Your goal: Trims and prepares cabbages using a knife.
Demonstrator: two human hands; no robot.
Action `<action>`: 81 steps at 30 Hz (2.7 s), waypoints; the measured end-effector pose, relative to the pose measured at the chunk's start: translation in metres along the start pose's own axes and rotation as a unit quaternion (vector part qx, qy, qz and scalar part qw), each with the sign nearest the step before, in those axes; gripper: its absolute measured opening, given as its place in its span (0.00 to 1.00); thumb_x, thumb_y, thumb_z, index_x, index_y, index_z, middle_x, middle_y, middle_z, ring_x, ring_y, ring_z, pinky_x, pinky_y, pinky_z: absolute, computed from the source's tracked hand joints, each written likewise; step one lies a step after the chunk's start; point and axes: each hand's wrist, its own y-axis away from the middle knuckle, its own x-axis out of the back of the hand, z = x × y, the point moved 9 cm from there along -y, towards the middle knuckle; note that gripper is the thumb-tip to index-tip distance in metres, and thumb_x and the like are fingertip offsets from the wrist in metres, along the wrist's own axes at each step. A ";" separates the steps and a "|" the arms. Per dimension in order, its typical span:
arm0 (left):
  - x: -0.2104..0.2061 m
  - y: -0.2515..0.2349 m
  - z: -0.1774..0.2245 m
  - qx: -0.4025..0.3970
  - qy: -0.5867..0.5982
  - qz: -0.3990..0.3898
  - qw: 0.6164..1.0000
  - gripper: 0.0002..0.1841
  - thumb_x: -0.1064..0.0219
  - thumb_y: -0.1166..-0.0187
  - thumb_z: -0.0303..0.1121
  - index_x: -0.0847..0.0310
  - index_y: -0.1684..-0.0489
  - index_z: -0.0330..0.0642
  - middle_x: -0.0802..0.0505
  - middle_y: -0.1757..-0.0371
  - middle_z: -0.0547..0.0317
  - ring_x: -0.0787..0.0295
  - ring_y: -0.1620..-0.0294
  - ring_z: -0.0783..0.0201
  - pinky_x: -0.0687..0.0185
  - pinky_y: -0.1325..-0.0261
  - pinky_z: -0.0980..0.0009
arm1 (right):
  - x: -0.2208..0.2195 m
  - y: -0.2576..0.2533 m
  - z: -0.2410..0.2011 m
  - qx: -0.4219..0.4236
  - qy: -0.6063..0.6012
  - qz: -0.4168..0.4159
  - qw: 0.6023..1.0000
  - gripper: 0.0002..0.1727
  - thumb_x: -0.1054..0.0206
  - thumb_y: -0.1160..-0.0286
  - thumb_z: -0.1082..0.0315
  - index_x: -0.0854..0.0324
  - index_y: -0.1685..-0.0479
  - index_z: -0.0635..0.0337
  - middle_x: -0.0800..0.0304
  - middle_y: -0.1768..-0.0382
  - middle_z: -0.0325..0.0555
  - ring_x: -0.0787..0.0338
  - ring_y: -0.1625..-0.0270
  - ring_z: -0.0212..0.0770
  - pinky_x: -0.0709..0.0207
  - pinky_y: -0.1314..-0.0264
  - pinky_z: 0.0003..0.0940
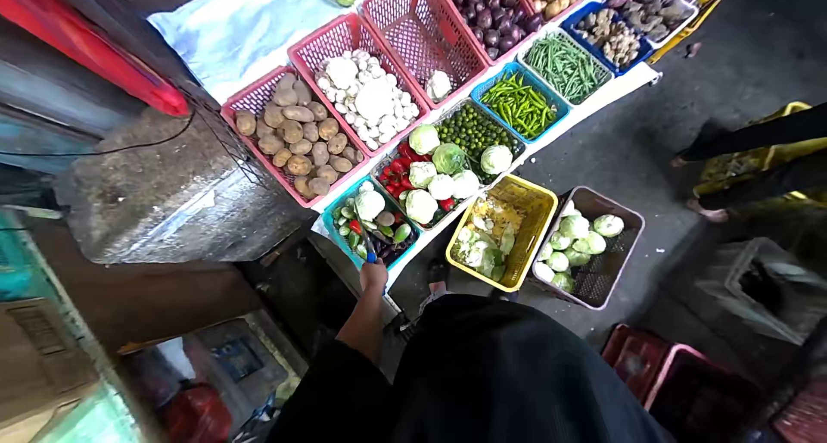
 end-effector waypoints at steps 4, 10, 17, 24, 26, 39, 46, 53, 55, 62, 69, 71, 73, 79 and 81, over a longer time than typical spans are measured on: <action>0.005 0.028 0.041 -0.100 0.026 0.053 0.993 0.29 0.42 0.11 0.51 0.24 0.28 0.32 0.10 0.37 0.36 0.11 0.34 0.43 0.20 0.29 0.44 | 0.030 -0.045 0.041 -0.156 -0.159 0.043 0.974 0.23 0.43 0.09 0.63 0.28 0.21 0.64 0.17 0.30 0.60 0.14 0.32 0.53 0.22 0.29 0.53; -0.045 0.104 0.114 -0.324 0.047 -0.037 0.944 0.27 0.36 0.13 0.50 0.21 0.30 0.35 0.10 0.40 0.37 0.11 0.39 0.43 0.19 0.32 0.43 | 0.046 -0.074 0.055 -0.173 -0.137 0.025 0.975 0.24 0.38 0.12 0.58 0.26 0.22 0.60 0.17 0.29 0.58 0.13 0.32 0.55 0.21 0.31 0.57; -0.186 0.139 0.107 -0.290 -0.057 -0.126 0.947 0.26 0.38 0.14 0.53 0.14 0.39 0.36 0.07 0.45 0.42 0.09 0.40 0.48 0.18 0.31 0.45 | 0.026 -0.107 0.096 -0.106 -0.024 -0.164 0.980 0.28 0.33 0.18 0.55 0.24 0.22 0.58 0.14 0.32 0.59 0.14 0.30 0.54 0.25 0.25 0.57; -0.315 0.141 0.093 -0.120 -0.241 -0.186 0.945 0.29 0.48 0.09 0.53 0.22 0.27 0.36 0.12 0.31 0.39 0.15 0.27 0.45 0.22 0.26 0.43 | 0.090 -0.164 0.201 -0.202 -0.116 -0.078 0.969 0.27 0.38 0.13 0.55 0.28 0.20 0.59 0.15 0.32 0.60 0.12 0.35 0.56 0.19 0.32 0.56; -0.349 0.118 0.098 -0.103 -0.267 -0.195 0.938 0.30 0.49 0.09 0.52 0.24 0.25 0.34 0.13 0.30 0.38 0.16 0.26 0.45 0.22 0.25 0.43 | 0.109 -0.149 0.224 -0.248 -0.152 -0.015 0.957 0.27 0.39 0.12 0.55 0.28 0.20 0.60 0.14 0.35 0.62 0.11 0.41 0.55 0.18 0.39 0.54; -0.432 0.024 0.053 -0.042 -0.212 -0.210 0.953 0.28 0.51 0.07 0.49 0.21 0.32 0.30 0.14 0.32 0.30 0.17 0.28 0.35 0.23 0.29 0.34 | 0.096 -0.065 0.293 -0.346 -0.006 -0.134 0.929 0.23 0.39 0.11 0.62 0.26 0.23 0.65 0.15 0.32 0.62 0.11 0.35 0.55 0.20 0.31 0.55; -0.325 0.061 -0.064 0.004 -0.132 -0.248 0.960 0.28 0.51 0.07 0.53 0.21 0.27 0.40 0.09 0.47 0.38 0.09 0.57 0.48 0.14 0.49 0.47 | 0.077 -0.133 0.202 -0.196 -0.047 -0.173 0.964 0.24 0.38 0.13 0.58 0.25 0.24 0.61 0.13 0.35 0.59 0.10 0.38 0.53 0.16 0.34 0.54; -0.216 0.133 -0.104 0.085 -0.125 -0.173 0.973 0.28 0.47 0.09 0.54 0.17 0.36 0.35 0.08 0.50 0.40 0.09 0.58 0.50 0.14 0.50 0.49 | 0.085 -0.170 0.165 -0.140 -0.058 -0.175 0.973 0.24 0.37 0.13 0.58 0.24 0.25 0.62 0.13 0.37 0.60 0.09 0.41 0.54 0.16 0.36 0.54; -0.211 0.150 -0.091 0.066 -0.063 -0.157 0.983 0.29 0.45 0.10 0.57 0.18 0.36 0.36 0.09 0.57 0.45 0.13 0.67 0.55 0.16 0.59 0.55 | 0.091 -0.176 0.179 -0.144 -0.051 -0.164 0.974 0.24 0.38 0.12 0.57 0.24 0.25 0.62 0.13 0.36 0.61 0.10 0.39 0.56 0.17 0.35 0.56; -0.286 0.174 0.008 -0.054 0.003 -0.268 0.962 0.23 0.34 0.14 0.48 0.24 0.39 0.34 0.18 0.73 0.57 0.21 0.79 0.63 0.18 0.70 0.64 | 0.078 -0.129 0.251 -0.260 -0.179 -0.039 0.948 0.25 0.40 0.12 0.56 0.26 0.24 0.61 0.14 0.36 0.63 0.11 0.39 0.57 0.18 0.37 0.56; -0.382 0.130 0.075 -0.195 -0.085 -0.249 0.945 0.28 0.39 0.13 0.52 0.26 0.29 0.35 0.08 0.51 0.47 0.08 0.51 0.54 0.13 0.41 0.52 | 0.016 -0.163 0.261 -0.234 -0.220 -0.034 0.946 0.23 0.37 0.13 0.58 0.23 0.27 0.62 0.13 0.36 0.60 0.10 0.39 0.54 0.17 0.37 0.55; -0.411 0.116 0.093 -0.235 -0.066 -0.235 0.941 0.29 0.43 0.10 0.52 0.27 0.27 0.33 0.08 0.44 0.44 0.09 0.42 0.51 0.17 0.33 0.49 | 0.013 -0.218 0.253 -0.179 -0.210 -0.007 0.961 0.23 0.36 0.14 0.58 0.22 0.28 0.63 0.12 0.36 0.60 0.10 0.38 0.53 0.18 0.34 0.54; -0.445 0.090 0.103 -0.269 -0.032 -0.211 0.939 0.27 0.44 0.09 0.50 0.25 0.29 0.33 0.09 0.44 0.42 0.10 0.41 0.50 0.17 0.33 0.48 | 0.009 -0.291 0.243 -0.107 -0.149 0.015 0.983 0.22 0.38 0.13 0.58 0.22 0.28 0.62 0.12 0.36 0.58 0.11 0.36 0.50 0.20 0.30 0.52; -0.532 0.007 0.121 -0.370 0.007 -0.146 0.918 0.21 0.47 0.10 0.45 0.16 0.44 0.35 0.06 0.53 0.51 0.09 0.50 0.57 0.16 0.40 0.52 | 0.009 -0.504 0.240 -0.011 0.010 0.108 0.994 0.26 0.32 0.20 0.54 0.20 0.27 0.58 0.23 0.25 0.64 0.23 0.22 0.64 0.31 0.20 0.65; -0.550 -0.013 0.124 -0.396 0.044 -0.140 0.906 0.18 0.45 0.11 0.42 0.16 0.46 0.36 0.05 0.56 0.55 0.09 0.55 0.62 0.14 0.44 0.57 | 0.025 -0.572 0.238 0.028 0.054 0.162 0.985 0.34 0.24 0.29 0.54 0.24 0.23 0.58 0.28 0.22 0.68 0.28 0.21 0.72 0.31 0.23 0.73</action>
